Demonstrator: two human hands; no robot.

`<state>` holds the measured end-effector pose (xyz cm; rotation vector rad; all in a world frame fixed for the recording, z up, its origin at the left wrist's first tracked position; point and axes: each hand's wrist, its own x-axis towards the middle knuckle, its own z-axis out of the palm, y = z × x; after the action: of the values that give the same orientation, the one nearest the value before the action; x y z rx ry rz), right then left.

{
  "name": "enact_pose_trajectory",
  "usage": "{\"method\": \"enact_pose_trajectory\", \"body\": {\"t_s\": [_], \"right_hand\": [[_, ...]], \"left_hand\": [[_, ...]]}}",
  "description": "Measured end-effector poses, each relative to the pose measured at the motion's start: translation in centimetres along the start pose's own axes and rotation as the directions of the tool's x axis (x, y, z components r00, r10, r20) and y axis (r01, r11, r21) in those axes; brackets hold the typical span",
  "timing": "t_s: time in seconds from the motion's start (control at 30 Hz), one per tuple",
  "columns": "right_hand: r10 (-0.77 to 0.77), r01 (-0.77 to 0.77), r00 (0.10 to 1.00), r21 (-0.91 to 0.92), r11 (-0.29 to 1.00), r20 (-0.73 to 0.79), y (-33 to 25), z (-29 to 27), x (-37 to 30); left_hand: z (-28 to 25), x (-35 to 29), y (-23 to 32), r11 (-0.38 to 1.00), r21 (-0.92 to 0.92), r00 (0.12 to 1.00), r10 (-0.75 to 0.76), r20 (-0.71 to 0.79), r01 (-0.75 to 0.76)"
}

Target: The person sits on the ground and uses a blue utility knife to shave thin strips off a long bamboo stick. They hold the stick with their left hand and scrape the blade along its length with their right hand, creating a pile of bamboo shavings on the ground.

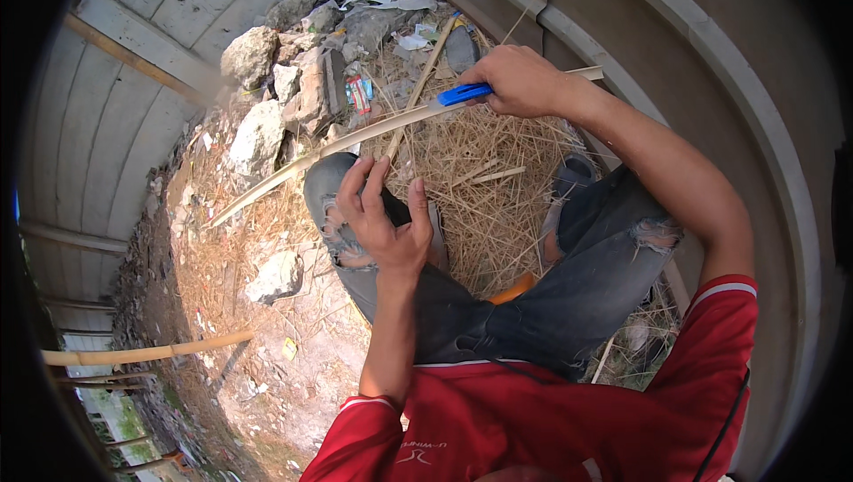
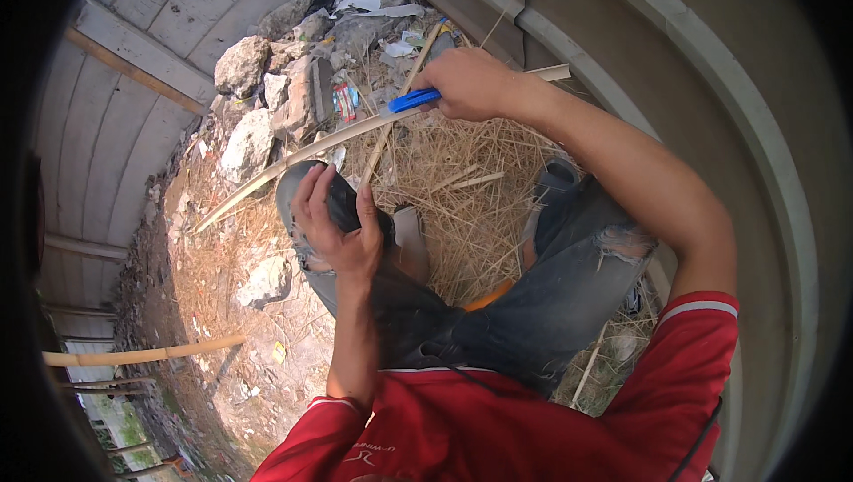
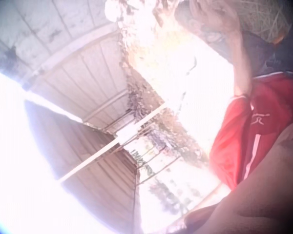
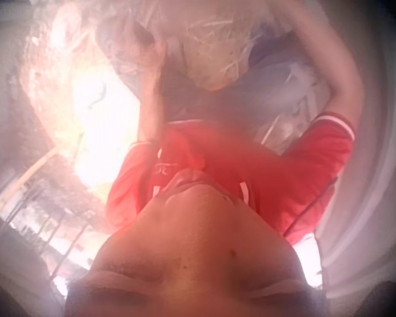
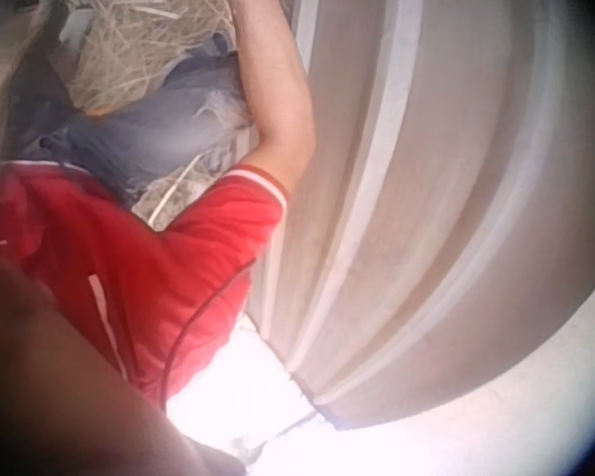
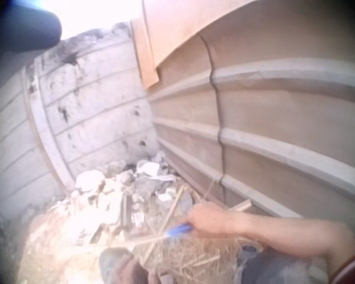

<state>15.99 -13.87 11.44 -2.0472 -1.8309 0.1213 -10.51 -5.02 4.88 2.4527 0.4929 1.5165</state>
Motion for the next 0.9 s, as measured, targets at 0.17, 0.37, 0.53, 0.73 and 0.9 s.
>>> {"method": "enact_pose_trajectory", "body": {"t_s": [0.17,0.37,0.53,0.73,0.9], "right_hand": [[-0.094,0.096,0.988,0.010,0.995,-0.123,1.0,-1.4,0.0],[-0.088,0.083,0.996,-0.128,0.988,-0.033,1.2,-2.3,-0.3],[-0.056,0.079,0.988,-0.161,0.984,0.142,0.7,-2.1,-0.2],[-0.097,0.028,0.944,-0.215,0.976,-0.315,0.5,-0.5,0.1],[0.121,-0.164,0.918,-0.086,0.983,-0.377,-2.6,-1.7,-0.1]], "left_hand": [[-2.1,1.7,-0.9,0.975,0.223,0.997,-0.023,0.074,0.006],[-3.3,0.4,-0.5,0.966,0.229,0.987,-0.140,0.079,0.118],[-3.4,-1.2,-1.0,0.965,0.251,0.894,-0.180,0.410,0.079],[-1.8,-4.3,-1.6,0.803,-0.054,0.664,-0.450,0.597,0.594],[-1.0,-3.7,-2.4,0.405,-0.293,0.482,-0.523,0.703,0.866]]}}
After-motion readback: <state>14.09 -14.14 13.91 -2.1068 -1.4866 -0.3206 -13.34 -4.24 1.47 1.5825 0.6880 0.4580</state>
